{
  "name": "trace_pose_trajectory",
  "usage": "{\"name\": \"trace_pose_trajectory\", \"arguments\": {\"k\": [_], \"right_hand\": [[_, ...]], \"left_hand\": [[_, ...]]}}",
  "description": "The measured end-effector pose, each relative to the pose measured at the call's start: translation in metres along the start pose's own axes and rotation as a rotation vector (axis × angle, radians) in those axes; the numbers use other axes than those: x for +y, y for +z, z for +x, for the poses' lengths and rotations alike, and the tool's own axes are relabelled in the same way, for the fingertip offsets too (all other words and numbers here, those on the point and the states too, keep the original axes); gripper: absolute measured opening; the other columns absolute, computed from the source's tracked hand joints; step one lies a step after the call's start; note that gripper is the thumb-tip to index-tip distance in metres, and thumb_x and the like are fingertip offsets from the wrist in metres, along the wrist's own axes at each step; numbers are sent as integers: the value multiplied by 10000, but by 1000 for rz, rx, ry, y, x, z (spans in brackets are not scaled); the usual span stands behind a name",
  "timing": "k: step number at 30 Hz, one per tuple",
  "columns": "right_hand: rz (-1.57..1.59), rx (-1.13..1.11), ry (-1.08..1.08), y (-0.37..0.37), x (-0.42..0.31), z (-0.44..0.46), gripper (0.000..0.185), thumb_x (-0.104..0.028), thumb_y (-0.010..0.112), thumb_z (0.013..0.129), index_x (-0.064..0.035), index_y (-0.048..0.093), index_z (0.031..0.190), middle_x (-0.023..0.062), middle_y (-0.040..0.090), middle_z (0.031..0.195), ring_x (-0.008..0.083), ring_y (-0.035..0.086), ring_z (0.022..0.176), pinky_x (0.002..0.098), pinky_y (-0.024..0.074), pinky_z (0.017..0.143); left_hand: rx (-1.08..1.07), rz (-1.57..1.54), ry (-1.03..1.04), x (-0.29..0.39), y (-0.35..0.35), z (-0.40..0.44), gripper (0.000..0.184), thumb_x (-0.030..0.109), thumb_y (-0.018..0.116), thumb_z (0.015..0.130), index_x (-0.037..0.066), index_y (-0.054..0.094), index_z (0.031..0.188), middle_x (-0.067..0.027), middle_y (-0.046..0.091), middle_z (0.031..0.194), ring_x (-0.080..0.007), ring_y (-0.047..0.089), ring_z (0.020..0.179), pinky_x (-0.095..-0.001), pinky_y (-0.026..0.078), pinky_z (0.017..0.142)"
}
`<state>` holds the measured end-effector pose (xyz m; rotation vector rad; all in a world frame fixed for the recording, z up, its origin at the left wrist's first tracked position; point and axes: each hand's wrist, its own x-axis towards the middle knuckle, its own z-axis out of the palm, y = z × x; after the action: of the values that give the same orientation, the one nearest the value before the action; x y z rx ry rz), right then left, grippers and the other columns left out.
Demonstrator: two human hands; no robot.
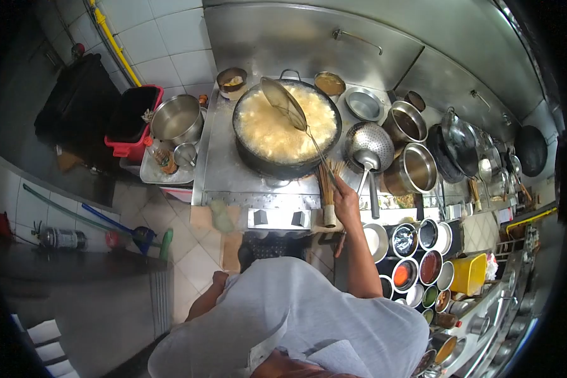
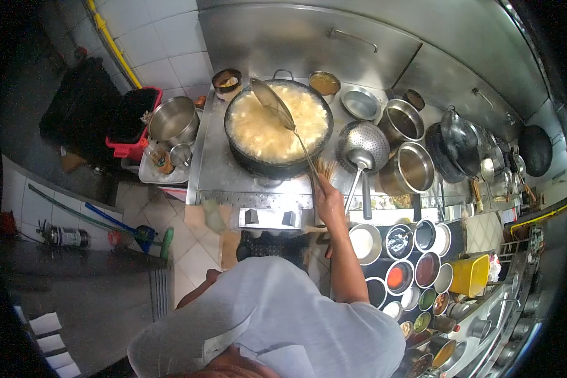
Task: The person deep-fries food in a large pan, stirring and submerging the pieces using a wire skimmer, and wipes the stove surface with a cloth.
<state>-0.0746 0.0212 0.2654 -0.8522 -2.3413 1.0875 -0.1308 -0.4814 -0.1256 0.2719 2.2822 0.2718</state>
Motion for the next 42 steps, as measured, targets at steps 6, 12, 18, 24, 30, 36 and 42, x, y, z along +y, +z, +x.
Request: {"name": "trace_pose_trajectory", "arguments": {"k": [6,12,18,24,30,36,42], "right_hand": [[-47,-46,173,-14,-2,-32,373,-57,520,881,-23,570,1249,304,635,924,397,657,894,413,497,753],[73,-77,223,-31,-16,-50,388,-57,525,918,27,515,1297,140,661,912,149,558,778,264,456,721],[74,5,203,-42,-14,-71,400,-65,529,913,51,505,1295,177,668,1040,166,591,887,256,454,813],[130,-52,261,-67,-44,-78,386,-73,514,920,60,516,1283,86,639,766,131,606,645,272,484,614],[186,-165,279,-54,-19,-81,401,-64,488,946,44,473,1331,60,565,655,122,524,442,283,433,400],[97,-148,183,-27,-28,-73,352,-31,506,885,10,558,1230,314,615,982,395,641,972,408,494,808],[18,-82,28,-4,-29,-46,386,-81,527,893,-33,547,1275,279,646,990,359,670,920,380,498,785]], "left_hand": [[-19,636,325,16,-18,14,204,173,586,752,62,738,830,-143,707,895,-282,685,864,-402,537,765],[19,704,355,43,-35,13,218,115,535,770,36,730,830,-156,702,890,-301,681,858,-406,535,764],[72,95,58,32,-15,25,247,137,510,791,-14,705,791,-211,685,878,-348,670,871,-424,523,781],[72,-144,-162,27,-3,17,297,199,515,798,-36,696,797,-244,676,893,-360,669,871,-432,528,777],[74,24,-52,26,-12,11,292,198,518,783,-33,695,816,-248,672,889,-374,663,867,-447,523,785],[159,-98,-48,24,-2,19,286,189,498,804,-8,704,820,-226,676,885,-370,661,842,-436,523,774],[-35,678,345,33,-27,10,258,144,498,816,9,713,862,-172,693,896,-343,670,883,-411,531,766]]}}
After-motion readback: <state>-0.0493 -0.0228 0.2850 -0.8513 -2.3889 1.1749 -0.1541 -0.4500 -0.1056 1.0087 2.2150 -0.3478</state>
